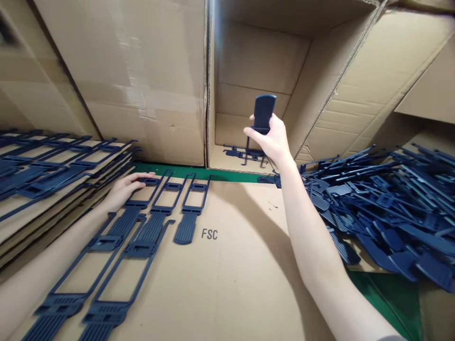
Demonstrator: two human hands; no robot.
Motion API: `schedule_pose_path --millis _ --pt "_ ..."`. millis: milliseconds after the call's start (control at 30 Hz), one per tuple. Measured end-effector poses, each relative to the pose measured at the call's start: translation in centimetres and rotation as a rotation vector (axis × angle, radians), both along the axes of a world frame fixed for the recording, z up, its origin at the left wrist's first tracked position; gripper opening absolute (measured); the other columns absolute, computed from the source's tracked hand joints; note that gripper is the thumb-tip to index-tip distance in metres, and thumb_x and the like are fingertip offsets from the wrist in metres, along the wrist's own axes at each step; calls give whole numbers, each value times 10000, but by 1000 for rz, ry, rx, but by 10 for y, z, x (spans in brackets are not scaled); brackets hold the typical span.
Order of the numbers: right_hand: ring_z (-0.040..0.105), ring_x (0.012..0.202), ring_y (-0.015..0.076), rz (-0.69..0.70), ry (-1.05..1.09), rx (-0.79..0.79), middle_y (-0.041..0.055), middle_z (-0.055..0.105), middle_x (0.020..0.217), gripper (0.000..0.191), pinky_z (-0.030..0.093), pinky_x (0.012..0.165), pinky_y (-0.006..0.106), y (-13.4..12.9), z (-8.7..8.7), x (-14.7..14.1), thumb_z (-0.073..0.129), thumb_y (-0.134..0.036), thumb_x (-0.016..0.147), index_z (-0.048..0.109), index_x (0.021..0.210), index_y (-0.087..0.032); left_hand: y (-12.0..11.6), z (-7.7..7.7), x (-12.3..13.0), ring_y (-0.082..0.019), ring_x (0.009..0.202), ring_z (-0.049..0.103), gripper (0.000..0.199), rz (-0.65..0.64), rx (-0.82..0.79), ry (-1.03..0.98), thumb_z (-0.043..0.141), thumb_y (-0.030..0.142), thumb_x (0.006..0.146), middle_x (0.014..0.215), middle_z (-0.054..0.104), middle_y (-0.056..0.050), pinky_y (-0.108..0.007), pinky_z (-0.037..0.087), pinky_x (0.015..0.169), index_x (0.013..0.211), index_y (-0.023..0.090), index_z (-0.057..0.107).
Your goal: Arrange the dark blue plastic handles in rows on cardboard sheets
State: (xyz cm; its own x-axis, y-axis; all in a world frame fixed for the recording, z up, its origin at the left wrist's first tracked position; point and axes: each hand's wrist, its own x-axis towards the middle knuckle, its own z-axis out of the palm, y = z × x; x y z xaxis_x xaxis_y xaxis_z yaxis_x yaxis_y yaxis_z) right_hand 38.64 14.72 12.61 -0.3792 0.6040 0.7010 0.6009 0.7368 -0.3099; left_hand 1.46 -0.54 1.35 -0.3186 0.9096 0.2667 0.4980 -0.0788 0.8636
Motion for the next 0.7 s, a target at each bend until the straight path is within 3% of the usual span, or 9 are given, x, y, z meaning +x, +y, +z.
schedule_pose_path --millis 133,233,333,467,567,700 --pt "563 950 165 398 41 45 34 598 1044 333 440 830 308 -60 22 -36 421 -435 935 591 1073 -184 2 -7 -4 -298 1240 504 375 -34 34 -35 644 386 598 1195 666 -72 -434 284 1112 913 182 670" --pt "559 930 144 637 -41 100 25 582 1038 290 449 795 279 -105 19 -54 425 -391 952 591 1102 -207 4 -13 -8 -306 1216 523 367 -32 46 -43 638 365 590 1161 681 -78 -437 299 1105 898 169 672" --pt "538 822 103 825 -306 176 9 567 979 254 426 683 218 -141 -6 -60 380 -329 982 594 1084 -239 4 -16 -10 -303 1187 548 372 -32 47 -37 611 369 596 1152 684 -83 -436 330 1089 903 167 675" --pt "477 729 106 985 -457 400 -8 570 859 226 321 561 244 -173 -60 -57 383 -244 980 608 988 -252 3 -17 -9 -297 1208 536 345 -29 49 -38 619 356 597 1163 680 -65 -433 307 1105 896 197 684" --pt "438 705 124 999 -357 505 3 572 845 194 267 529 277 -187 -91 -54 439 -215 945 624 1000 -234 1 -16 -6 -300 1213 531 315 -39 56 -43 622 340 607 1160 681 -61 -442 298 1109 886 206 686" --pt "442 707 135 954 -371 394 13 606 891 203 290 556 288 -195 -104 -48 438 -191 932 635 979 -210 -1 -16 -4 -301 1212 528 311 -53 59 -56 624 313 625 1173 672 -73 -448 298 1107 902 189 689"
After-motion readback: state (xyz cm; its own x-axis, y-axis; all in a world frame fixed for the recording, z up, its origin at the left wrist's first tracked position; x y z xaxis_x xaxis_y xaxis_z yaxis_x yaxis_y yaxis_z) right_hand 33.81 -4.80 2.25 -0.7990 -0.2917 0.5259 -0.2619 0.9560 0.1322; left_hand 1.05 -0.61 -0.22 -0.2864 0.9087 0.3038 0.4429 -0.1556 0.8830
